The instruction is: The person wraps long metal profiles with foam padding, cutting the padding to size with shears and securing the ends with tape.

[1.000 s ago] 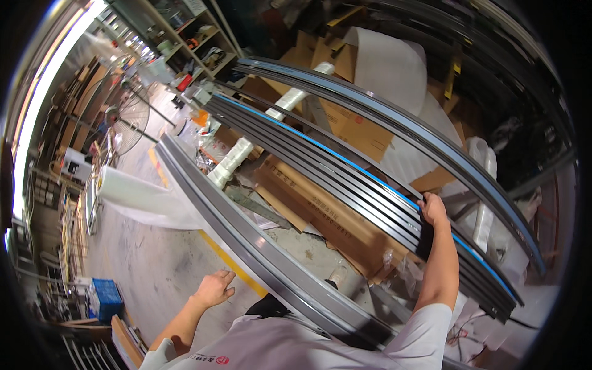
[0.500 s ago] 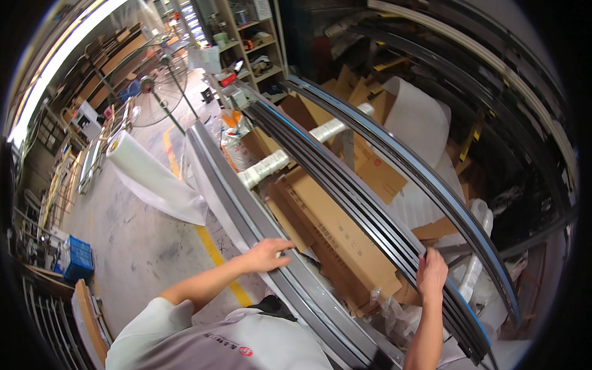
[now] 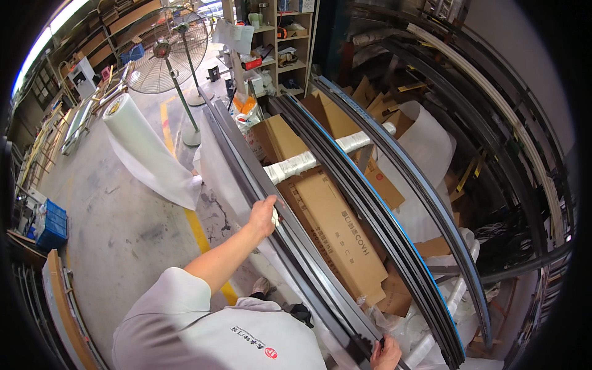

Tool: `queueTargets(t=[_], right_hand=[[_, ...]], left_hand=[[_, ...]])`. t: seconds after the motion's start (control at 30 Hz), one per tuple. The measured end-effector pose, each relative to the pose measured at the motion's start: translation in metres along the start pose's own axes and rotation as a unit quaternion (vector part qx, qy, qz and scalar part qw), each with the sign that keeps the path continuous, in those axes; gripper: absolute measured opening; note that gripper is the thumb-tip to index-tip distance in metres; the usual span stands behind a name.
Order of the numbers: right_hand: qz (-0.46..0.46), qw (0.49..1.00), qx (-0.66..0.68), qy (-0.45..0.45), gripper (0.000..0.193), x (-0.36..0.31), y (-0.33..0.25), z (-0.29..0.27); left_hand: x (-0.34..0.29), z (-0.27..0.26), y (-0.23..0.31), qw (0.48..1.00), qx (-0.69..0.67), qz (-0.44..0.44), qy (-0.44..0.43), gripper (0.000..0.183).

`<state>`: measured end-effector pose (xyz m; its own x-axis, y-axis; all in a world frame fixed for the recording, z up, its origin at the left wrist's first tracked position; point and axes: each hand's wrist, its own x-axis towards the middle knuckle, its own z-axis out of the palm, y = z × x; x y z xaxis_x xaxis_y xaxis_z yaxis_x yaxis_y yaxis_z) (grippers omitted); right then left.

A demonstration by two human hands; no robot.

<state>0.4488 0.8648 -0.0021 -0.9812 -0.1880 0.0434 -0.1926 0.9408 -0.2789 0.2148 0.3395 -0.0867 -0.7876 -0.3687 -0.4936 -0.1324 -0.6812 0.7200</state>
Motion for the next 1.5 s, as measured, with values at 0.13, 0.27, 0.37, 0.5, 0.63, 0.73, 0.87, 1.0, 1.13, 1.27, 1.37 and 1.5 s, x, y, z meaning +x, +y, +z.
queueTargets(t=[0.13,0.27,0.37,0.5,0.63,0.73,0.87,1.0,1.13,1.27,1.37,1.5], right_hand=[[0.060,0.996,-0.037,-0.048,0.032,-0.033,0.007,0.009],[0.006,0.999,-0.046,0.003,0.040,-0.070,0.040,0.042],[0.040,0.997,-0.058,-0.038,0.050,-0.078,0.040,0.045],[0.075,0.997,0.014,0.000,0.023,-0.071,0.033,0.049],[0.037,0.999,-0.015,0.012,0.021,-0.038,0.021,0.023],[-0.013,0.999,0.019,0.026,0.023,0.007,0.000,0.022],[-0.027,0.993,0.034,0.107,0.022,0.039,-0.055,0.048],[-0.075,0.982,0.078,0.153,0.018,0.076,-0.122,0.054],[-0.089,0.983,0.128,0.092,0.014,0.094,-0.175,0.065],[-0.110,0.981,0.157,0.032,0.014,0.090,-0.190,0.067],[-0.084,0.982,0.167,0.028,0.020,0.070,-0.178,0.069],[0.016,0.988,0.154,0.015,0.026,0.007,-0.122,0.056]], left_hand=[[-0.014,-0.024,-0.021,0.996,0.032,-0.078,-0.002,0.022],[-0.015,-0.039,-0.024,0.991,0.028,-0.131,-0.014,0.021],[-0.011,-0.048,-0.024,0.987,0.051,-0.151,-0.002,0.020],[-0.008,-0.032,-0.018,0.975,0.095,-0.197,-0.046,0.022],[0.003,-0.036,-0.019,0.969,0.178,-0.130,-0.111,0.023],[0.050,-0.059,0.025,0.950,0.292,0.029,-0.106,0.028],[0.063,-0.079,0.081,0.765,0.541,0.349,-0.008,0.052],[-0.020,-0.055,0.079,0.763,0.522,0.367,-0.102,0.052],[-0.053,-0.040,0.056,0.720,0.557,0.328,-0.251,0.053],[-0.066,-0.042,0.047,0.668,0.577,0.303,-0.358,0.053],[-0.068,-0.051,0.050,0.637,0.589,0.289,-0.404,0.053],[-0.060,-0.058,0.050,0.599,0.591,0.275,-0.465,0.053]])
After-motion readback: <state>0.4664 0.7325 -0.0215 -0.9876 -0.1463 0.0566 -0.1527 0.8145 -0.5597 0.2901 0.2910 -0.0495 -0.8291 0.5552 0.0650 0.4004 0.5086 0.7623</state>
